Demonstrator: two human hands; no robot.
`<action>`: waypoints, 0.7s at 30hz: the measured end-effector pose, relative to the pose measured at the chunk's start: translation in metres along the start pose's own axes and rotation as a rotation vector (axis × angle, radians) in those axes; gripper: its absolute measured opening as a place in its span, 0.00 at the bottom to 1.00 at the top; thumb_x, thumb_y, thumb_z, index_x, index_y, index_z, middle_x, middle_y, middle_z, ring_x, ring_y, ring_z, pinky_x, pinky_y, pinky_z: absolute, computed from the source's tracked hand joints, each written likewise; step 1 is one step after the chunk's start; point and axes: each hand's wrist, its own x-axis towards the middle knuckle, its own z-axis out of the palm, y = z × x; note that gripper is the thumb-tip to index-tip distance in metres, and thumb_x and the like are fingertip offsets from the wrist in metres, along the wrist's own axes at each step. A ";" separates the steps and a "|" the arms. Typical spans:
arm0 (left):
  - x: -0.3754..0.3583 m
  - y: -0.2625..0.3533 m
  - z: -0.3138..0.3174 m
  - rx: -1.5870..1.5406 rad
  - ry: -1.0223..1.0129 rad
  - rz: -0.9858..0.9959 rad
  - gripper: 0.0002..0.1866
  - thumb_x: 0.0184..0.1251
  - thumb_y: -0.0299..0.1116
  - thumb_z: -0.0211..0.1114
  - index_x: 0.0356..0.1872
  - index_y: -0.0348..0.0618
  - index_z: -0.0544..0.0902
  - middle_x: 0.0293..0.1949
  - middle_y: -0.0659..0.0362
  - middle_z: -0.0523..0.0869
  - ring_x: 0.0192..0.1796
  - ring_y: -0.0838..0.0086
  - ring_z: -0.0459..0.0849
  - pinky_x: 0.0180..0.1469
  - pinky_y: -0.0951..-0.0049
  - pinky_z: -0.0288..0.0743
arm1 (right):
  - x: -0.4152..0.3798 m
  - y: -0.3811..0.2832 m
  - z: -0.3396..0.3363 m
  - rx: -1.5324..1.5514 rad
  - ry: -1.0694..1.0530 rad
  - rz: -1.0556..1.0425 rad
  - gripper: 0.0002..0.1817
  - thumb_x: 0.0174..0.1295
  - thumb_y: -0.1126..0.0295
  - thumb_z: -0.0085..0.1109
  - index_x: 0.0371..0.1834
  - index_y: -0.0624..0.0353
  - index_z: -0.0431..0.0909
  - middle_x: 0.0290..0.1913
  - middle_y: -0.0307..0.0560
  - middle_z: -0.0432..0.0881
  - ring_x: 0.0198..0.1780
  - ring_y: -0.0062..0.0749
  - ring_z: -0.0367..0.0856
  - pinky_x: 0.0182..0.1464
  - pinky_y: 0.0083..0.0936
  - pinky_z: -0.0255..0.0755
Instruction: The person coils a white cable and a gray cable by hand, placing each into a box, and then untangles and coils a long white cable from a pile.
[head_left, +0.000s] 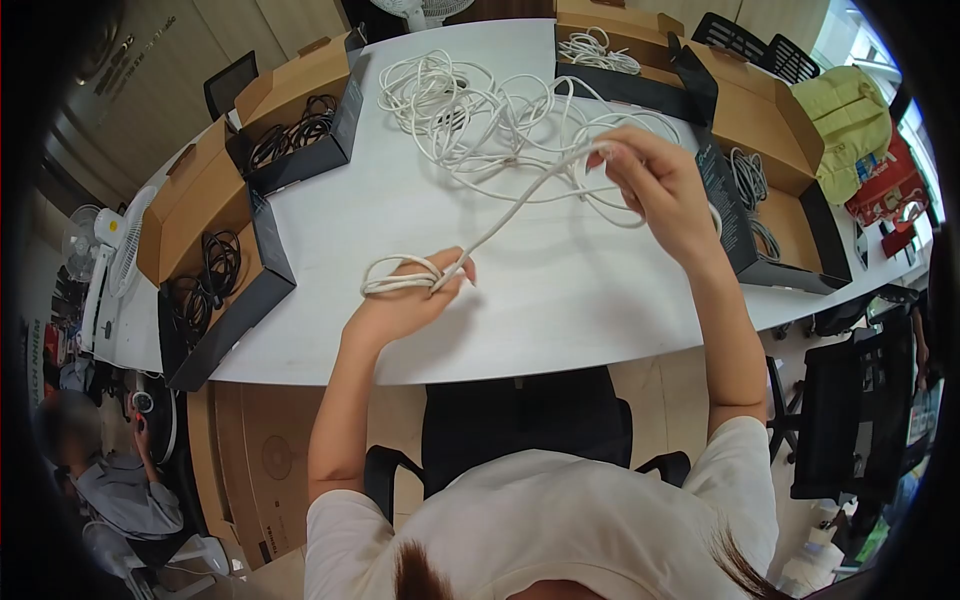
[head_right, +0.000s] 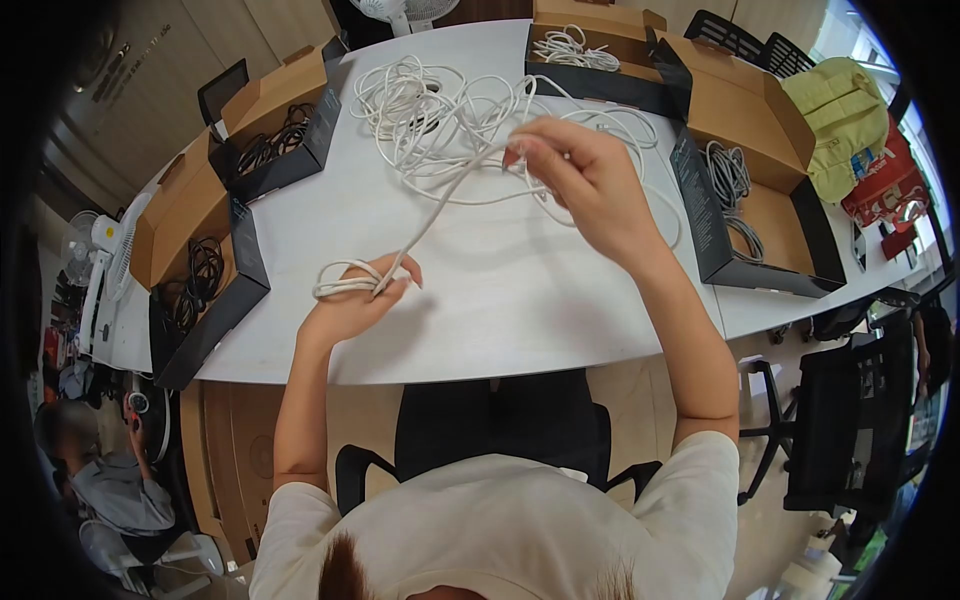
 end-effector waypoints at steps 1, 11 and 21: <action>-0.003 0.012 -0.005 -0.070 -0.110 -0.025 0.09 0.62 0.35 0.57 0.40 0.48 0.80 0.12 0.66 0.70 0.18 0.82 0.66 0.23 0.77 0.58 | 0.006 0.002 0.000 0.011 0.019 -0.048 0.12 0.67 0.66 0.51 0.34 0.63 0.80 0.18 0.31 0.66 0.19 0.10 0.56 0.21 0.12 0.50; 0.002 0.080 -0.019 -1.666 -0.933 0.774 0.22 0.72 0.46 0.49 0.32 0.35 0.80 0.08 0.68 0.62 0.08 0.83 0.56 0.12 0.79 0.49 | 0.054 0.029 0.033 -0.093 0.239 -0.396 0.08 0.60 0.67 0.59 0.32 0.60 0.81 0.22 0.38 0.78 0.21 0.22 0.68 0.25 0.19 0.61; 0.057 0.056 -0.061 -0.896 1.198 0.513 0.18 0.76 0.42 0.40 0.45 0.38 0.74 0.16 0.63 0.75 0.19 0.83 0.69 0.27 0.82 0.65 | 0.016 0.061 0.088 -0.907 -0.095 -0.946 0.12 0.58 0.56 0.56 0.24 0.49 0.71 0.21 0.34 0.67 0.20 0.22 0.73 0.16 0.21 0.64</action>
